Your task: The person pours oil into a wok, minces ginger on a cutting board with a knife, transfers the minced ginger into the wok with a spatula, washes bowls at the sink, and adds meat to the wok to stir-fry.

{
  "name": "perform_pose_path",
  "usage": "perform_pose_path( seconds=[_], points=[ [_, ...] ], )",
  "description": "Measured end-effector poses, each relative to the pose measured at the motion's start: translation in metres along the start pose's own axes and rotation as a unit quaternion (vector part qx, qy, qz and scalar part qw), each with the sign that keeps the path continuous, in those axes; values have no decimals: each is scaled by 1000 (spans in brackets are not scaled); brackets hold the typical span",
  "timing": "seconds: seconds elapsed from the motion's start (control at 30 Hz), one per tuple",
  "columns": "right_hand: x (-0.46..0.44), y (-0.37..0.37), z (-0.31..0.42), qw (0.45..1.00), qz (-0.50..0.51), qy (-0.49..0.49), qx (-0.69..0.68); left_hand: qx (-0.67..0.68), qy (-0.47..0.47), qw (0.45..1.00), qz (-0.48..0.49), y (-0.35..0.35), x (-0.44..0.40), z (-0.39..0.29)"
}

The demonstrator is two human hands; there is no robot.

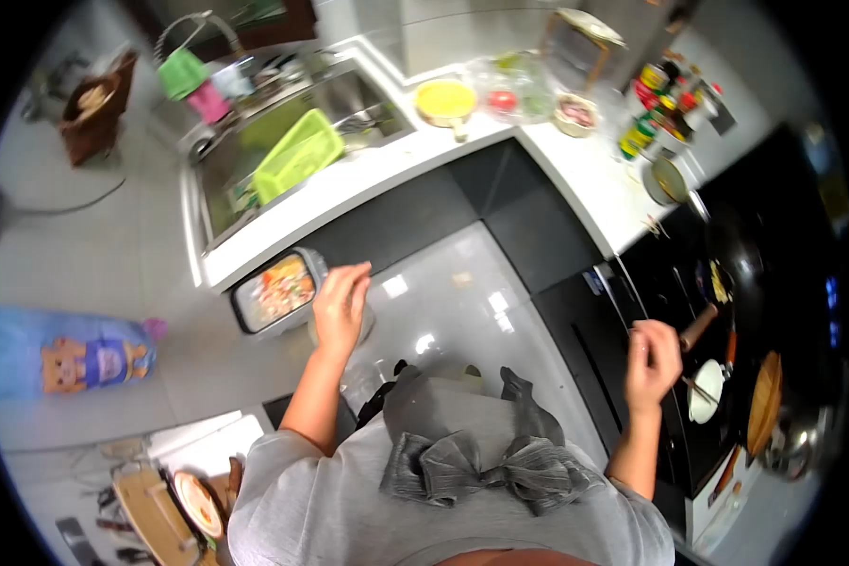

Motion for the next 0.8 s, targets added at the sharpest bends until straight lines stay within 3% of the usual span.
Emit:
perform_pose_path(
  seconds=[0.07,0.1,0.23,0.43,0.57,0.63,0.67,0.73,0.8],
  points=[
    [17,-56,8,985,19,-96,-144,-4,12,998,-53,35,-12,8],
    [18,-79,19,976,8,-100,-192,-7,15,997,-80,55,-15,13],
    [-10,-137,60,966,2,-61,-253,-24,60,979,-193,124,-18,42],
    [-53,-203,83,953,60,-38,-294,-137,82,950,-269,175,-23,90],
    [-82,-259,83,919,90,-74,-376,-65,166,937,-301,181,-26,146],
    [-96,-296,74,905,125,-72,-400,56,374,920,-102,150,-31,221],
    [-107,-311,71,904,145,-55,-398,-288,376,879,58,127,-21,242],
    [-137,-340,63,904,167,-10,-393,-552,365,714,227,108,-18,250],
    [-172,-366,49,899,167,21,-403,-389,455,777,193,110,-54,258]
  ],
)
Point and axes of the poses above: each hand's wrist, its own x-axis away from the middle knuckle, its own y-axis out of the back of the hand, z = x × y, the point moved 4 cm from there along -x, towards the middle knuckle, and after that the axes turned 12 degrees about y, right-handed, at the moved point
